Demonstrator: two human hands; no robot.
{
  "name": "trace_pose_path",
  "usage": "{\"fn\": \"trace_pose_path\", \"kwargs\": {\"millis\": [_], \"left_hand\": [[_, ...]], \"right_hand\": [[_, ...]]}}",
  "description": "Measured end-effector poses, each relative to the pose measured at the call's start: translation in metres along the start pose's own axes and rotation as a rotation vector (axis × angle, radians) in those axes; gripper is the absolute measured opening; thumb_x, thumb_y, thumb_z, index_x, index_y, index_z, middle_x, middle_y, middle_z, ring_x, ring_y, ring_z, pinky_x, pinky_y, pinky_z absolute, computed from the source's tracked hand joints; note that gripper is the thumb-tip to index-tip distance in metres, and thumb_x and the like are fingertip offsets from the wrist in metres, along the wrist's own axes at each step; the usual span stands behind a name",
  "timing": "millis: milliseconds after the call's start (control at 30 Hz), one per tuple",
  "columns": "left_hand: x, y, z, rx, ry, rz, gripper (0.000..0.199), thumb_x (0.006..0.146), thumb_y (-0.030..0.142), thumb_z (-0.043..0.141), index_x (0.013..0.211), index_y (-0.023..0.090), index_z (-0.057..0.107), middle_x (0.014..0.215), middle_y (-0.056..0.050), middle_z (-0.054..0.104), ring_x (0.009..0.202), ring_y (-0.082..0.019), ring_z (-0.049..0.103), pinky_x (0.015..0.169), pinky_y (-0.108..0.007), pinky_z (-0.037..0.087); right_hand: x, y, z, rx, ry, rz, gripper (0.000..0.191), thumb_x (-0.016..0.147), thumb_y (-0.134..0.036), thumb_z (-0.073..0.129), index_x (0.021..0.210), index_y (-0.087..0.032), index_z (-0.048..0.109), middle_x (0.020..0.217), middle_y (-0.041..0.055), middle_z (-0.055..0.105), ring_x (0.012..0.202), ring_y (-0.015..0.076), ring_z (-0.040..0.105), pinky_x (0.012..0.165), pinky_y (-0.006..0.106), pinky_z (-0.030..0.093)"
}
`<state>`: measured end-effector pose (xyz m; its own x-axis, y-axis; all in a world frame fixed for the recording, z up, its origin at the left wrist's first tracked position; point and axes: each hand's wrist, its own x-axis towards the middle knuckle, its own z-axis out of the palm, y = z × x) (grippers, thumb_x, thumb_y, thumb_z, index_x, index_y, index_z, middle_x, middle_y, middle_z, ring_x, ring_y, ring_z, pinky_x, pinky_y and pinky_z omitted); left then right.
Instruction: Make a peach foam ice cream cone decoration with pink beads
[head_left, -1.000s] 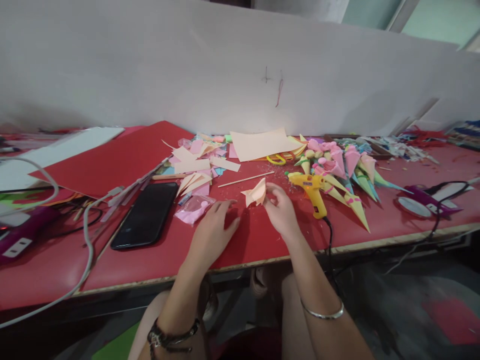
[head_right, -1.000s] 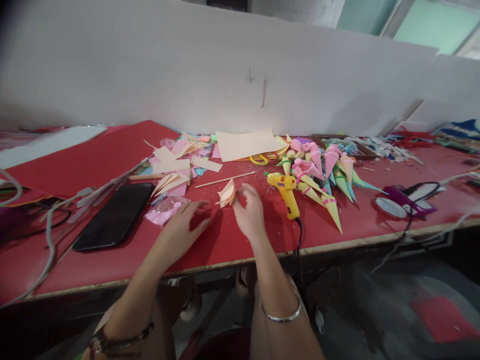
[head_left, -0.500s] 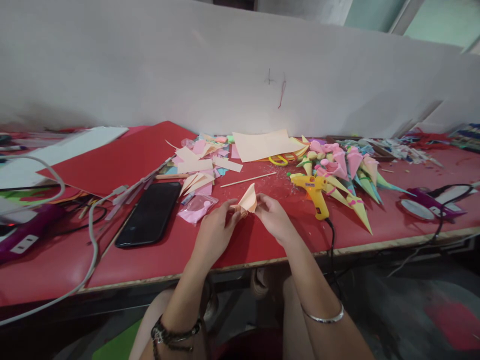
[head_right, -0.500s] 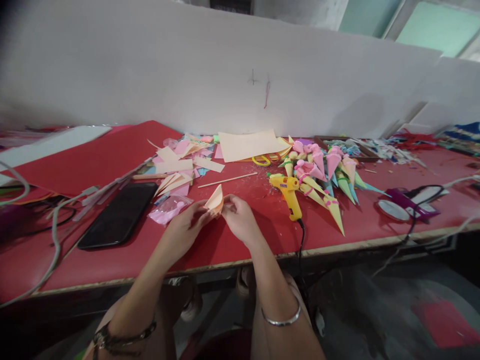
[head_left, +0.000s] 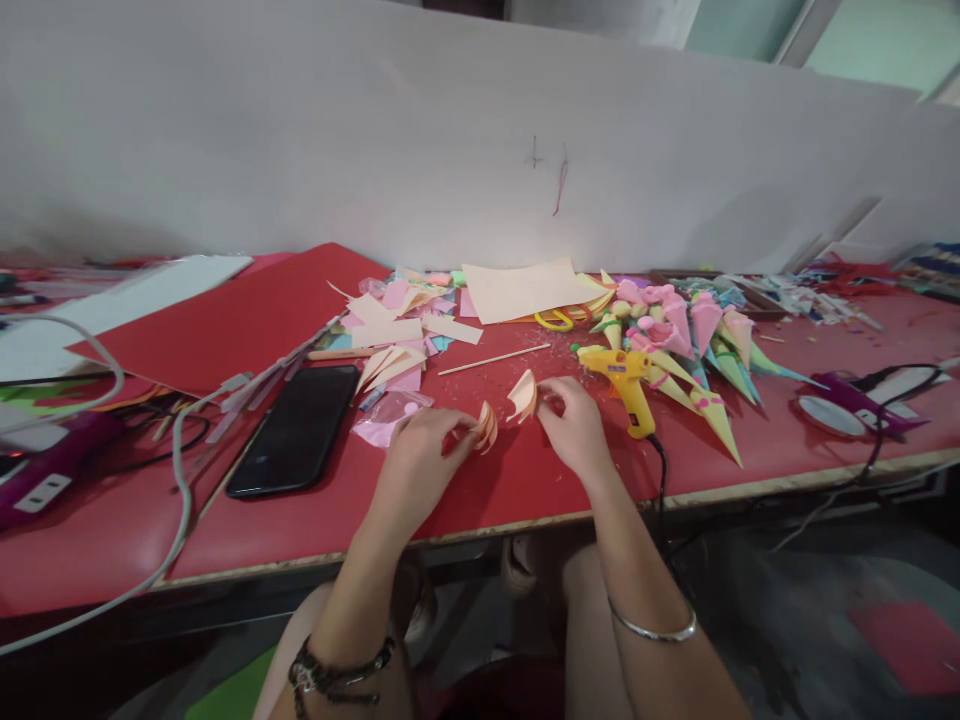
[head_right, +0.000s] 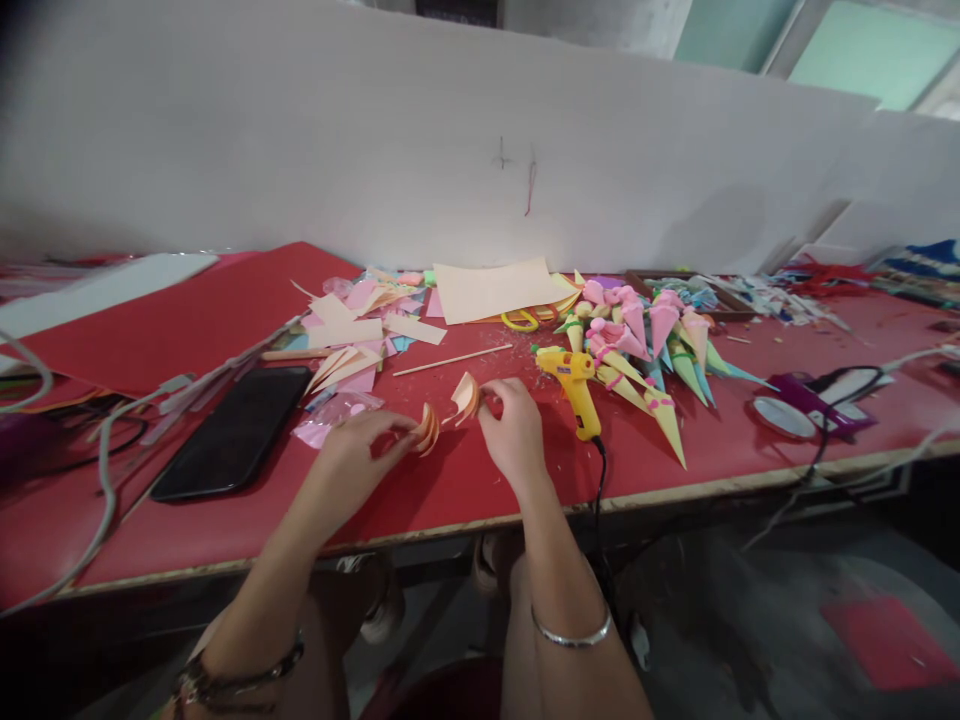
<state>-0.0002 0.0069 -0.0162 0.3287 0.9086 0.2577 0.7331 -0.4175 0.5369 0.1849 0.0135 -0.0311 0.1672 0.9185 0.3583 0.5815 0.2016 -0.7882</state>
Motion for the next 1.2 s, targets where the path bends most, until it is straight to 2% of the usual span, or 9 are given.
{"fn": "trace_pose_path", "kwargs": {"millis": [333,467,600,733,800,933,1067,1133,1200], "left_hand": [[0.000,-0.003,-0.005,0.019,-0.017,0.065,0.016,0.080,0.021,0.047,0.078,0.020,0.063,0.085,-0.004,0.066,0.081,-0.019,0.057,0.075,-0.032,0.042],[0.000,-0.005,-0.004,0.023,0.049,0.076,0.015,0.078,0.017,0.048,0.077,0.019,0.063,0.084,-0.005,0.062,0.083,-0.019,0.055,0.075,-0.031,0.043],[0.000,-0.005,-0.005,0.011,0.092,0.071,0.015,0.076,0.012,0.047,0.077,0.018,0.061,0.086,-0.005,0.057,0.081,-0.016,0.054,0.073,-0.027,0.043],[0.000,-0.005,-0.003,0.006,0.082,0.121,0.014,0.075,0.011,0.046,0.077,0.018,0.059,0.087,-0.004,0.056,0.081,-0.015,0.054,0.072,-0.025,0.043],[0.000,-0.004,-0.003,0.042,0.082,0.147,0.014,0.077,0.012,0.046,0.078,0.018,0.058,0.088,-0.003,0.056,0.080,-0.015,0.054,0.070,-0.025,0.043],[0.001,-0.002,-0.003,0.216,0.063,0.178,0.016,0.079,0.013,0.044,0.078,0.020,0.059,0.085,-0.003,0.056,0.076,-0.015,0.055,0.064,-0.025,0.040],[0.000,0.000,-0.004,0.370,0.059,0.254,0.016,0.081,0.015,0.045,0.075,0.019,0.059,0.083,-0.002,0.056,0.072,-0.015,0.054,0.061,-0.025,0.038],[-0.001,0.001,-0.003,0.411,0.057,0.288,0.015,0.081,0.015,0.046,0.076,0.020,0.059,0.082,-0.002,0.056,0.071,-0.014,0.054,0.061,-0.025,0.037],[-0.002,0.001,-0.003,0.435,0.058,0.317,0.016,0.081,0.014,0.046,0.075,0.020,0.059,0.082,-0.001,0.056,0.071,-0.014,0.054,0.061,-0.025,0.037]], "right_hand": [[-0.001,0.007,-0.003,-0.249,-0.001,-0.032,0.024,0.072,-0.011,0.041,0.080,-0.021,0.061,0.086,0.0062,0.059,0.084,0.0209,0.057,0.076,0.034,0.044],[-0.003,-0.005,-0.007,-0.203,0.183,-0.111,0.027,0.068,-0.006,0.036,0.076,-0.020,0.057,0.082,0.0068,0.060,0.081,0.0202,0.057,0.072,0.032,0.044],[-0.004,-0.018,-0.024,-0.179,0.471,-0.184,0.022,0.069,-0.007,0.036,0.062,-0.022,0.050,0.065,0.0028,0.058,0.065,0.0177,0.055,0.065,0.030,0.043],[-0.006,-0.020,-0.052,-0.315,0.648,-0.154,0.020,0.068,-0.008,0.036,0.059,-0.022,0.048,0.064,0.0040,0.058,0.065,0.0187,0.055,0.063,0.031,0.042],[-0.008,-0.017,-0.064,-0.403,0.693,-0.068,0.017,0.069,-0.010,0.037,0.063,-0.021,0.048,0.066,0.0053,0.058,0.065,0.0199,0.054,0.062,0.032,0.040],[-0.011,-0.003,-0.071,-0.576,0.562,0.105,0.008,0.071,-0.021,0.047,0.077,-0.020,0.052,0.075,0.0095,0.059,0.073,0.0250,0.054,0.061,0.035,0.039],[-0.008,0.015,-0.062,-0.746,0.277,0.286,0.035,0.074,-0.033,0.050,0.102,-0.012,0.050,0.096,0.0192,0.058,0.093,0.0329,0.053,0.066,0.039,0.041],[-0.004,0.020,-0.056,-0.786,0.146,0.378,0.038,0.078,-0.031,0.046,0.110,-0.009,0.046,0.102,0.0193,0.057,0.098,0.0311,0.053,0.070,0.037,0.042],[-0.001,0.022,-0.054,-0.781,0.096,0.414,0.035,0.081,-0.025,0.042,0.112,-0.008,0.045,0.103,0.0181,0.058,0.098,0.0280,0.055,0.073,0.035,0.042]]}}
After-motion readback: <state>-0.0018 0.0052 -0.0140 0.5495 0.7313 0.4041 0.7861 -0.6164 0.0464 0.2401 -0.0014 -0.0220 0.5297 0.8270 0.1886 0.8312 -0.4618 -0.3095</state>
